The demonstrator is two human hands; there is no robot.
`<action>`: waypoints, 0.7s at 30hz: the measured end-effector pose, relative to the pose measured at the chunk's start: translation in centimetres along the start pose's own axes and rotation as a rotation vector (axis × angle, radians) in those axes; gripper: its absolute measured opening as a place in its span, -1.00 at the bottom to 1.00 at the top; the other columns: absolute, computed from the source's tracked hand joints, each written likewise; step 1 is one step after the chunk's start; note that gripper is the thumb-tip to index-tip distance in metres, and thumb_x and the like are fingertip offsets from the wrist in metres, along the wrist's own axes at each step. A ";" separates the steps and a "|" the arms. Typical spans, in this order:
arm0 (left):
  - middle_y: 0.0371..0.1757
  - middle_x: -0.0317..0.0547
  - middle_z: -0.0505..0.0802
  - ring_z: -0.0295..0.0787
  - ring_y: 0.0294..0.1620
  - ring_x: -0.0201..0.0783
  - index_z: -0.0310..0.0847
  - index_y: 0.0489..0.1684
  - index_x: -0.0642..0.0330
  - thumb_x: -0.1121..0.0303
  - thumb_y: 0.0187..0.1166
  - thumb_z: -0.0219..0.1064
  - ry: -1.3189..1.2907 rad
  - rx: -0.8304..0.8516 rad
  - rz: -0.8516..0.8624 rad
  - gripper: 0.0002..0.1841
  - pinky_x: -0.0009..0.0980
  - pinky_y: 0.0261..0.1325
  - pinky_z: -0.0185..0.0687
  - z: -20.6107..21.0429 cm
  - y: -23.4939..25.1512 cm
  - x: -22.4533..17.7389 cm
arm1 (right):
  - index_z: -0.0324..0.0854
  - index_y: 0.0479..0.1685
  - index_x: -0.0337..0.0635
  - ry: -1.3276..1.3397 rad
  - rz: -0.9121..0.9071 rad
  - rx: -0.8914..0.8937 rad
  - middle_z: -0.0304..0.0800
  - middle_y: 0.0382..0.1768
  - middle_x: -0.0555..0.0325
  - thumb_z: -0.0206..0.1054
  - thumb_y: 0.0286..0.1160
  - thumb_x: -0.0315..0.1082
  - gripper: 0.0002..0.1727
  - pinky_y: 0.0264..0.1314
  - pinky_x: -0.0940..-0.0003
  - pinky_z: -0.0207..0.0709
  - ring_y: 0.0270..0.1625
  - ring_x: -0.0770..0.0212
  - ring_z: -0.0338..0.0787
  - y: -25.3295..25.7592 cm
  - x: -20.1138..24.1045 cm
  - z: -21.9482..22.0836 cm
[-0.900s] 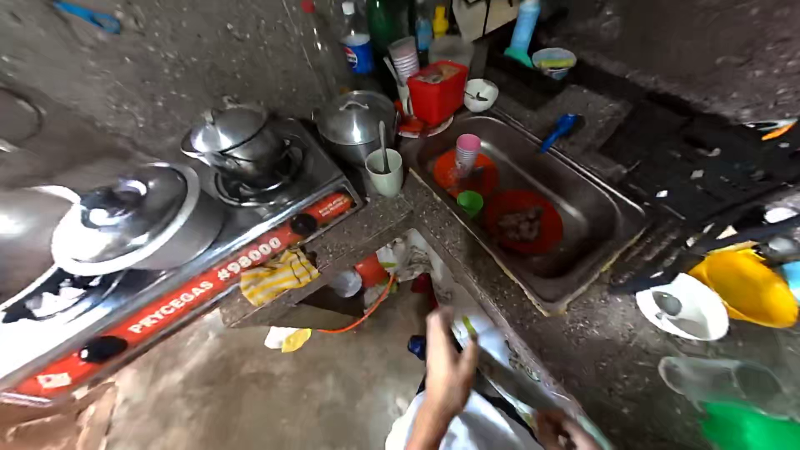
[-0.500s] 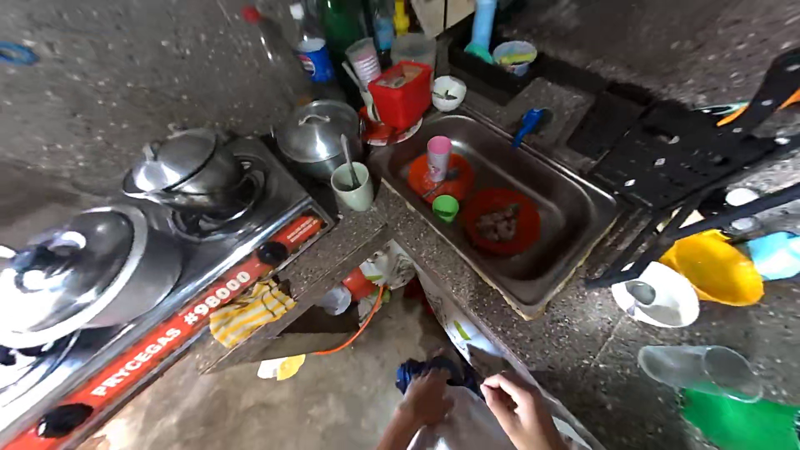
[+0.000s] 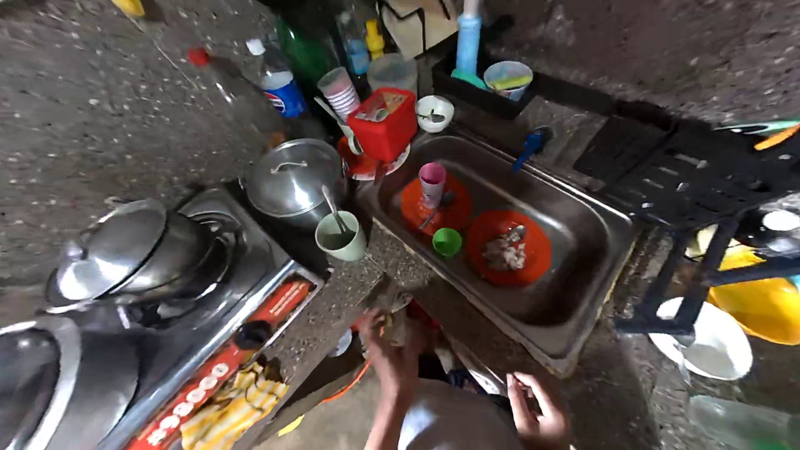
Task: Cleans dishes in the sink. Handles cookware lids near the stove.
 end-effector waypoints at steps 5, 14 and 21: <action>0.53 0.58 0.42 0.49 0.53 0.01 -0.03 0.55 0.73 0.28 0.13 0.68 0.012 -0.209 0.188 0.08 -0.25 0.51 0.54 -1.1 11.8 1.1 | 0.76 -0.27 -0.23 -0.257 0.055 -0.137 0.77 -0.08 -0.13 0.40 0.41 -0.26 -0.81 0.32 0.20 0.61 0.14 0.02 0.74 -0.8 -1.8 1.7; 0.54 0.60 0.42 0.45 0.58 0.09 -0.06 0.66 0.67 0.28 -0.13 0.83 0.165 -0.235 0.037 0.29 -0.31 0.63 0.39 0.3 19.1 1.0 | 0.72 -0.25 -0.03 -0.525 0.083 -0.313 0.74 -0.17 0.06 0.20 0.51 -0.04 -0.70 0.34 0.20 0.52 0.08 0.07 0.70 -0.2 -2.6 4.4; 0.65 0.55 0.33 0.35 0.68 0.10 0.07 0.66 0.64 0.23 -0.10 0.84 0.232 -0.216 0.057 0.25 -0.32 0.70 0.31 0.2 18.8 1.8 | 0.72 -0.34 -0.02 -0.580 0.120 -0.338 0.77 -0.25 0.10 0.22 0.52 -0.07 -0.72 0.21 0.17 0.54 -0.03 0.09 0.72 0.1 -2.2 4.9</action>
Point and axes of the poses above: each hand's wrist, its own y-axis towards the middle knuckle, its own z-axis out of the palm, x = y × z, the point moved 1 cm from there along y, towards the middle knuckle
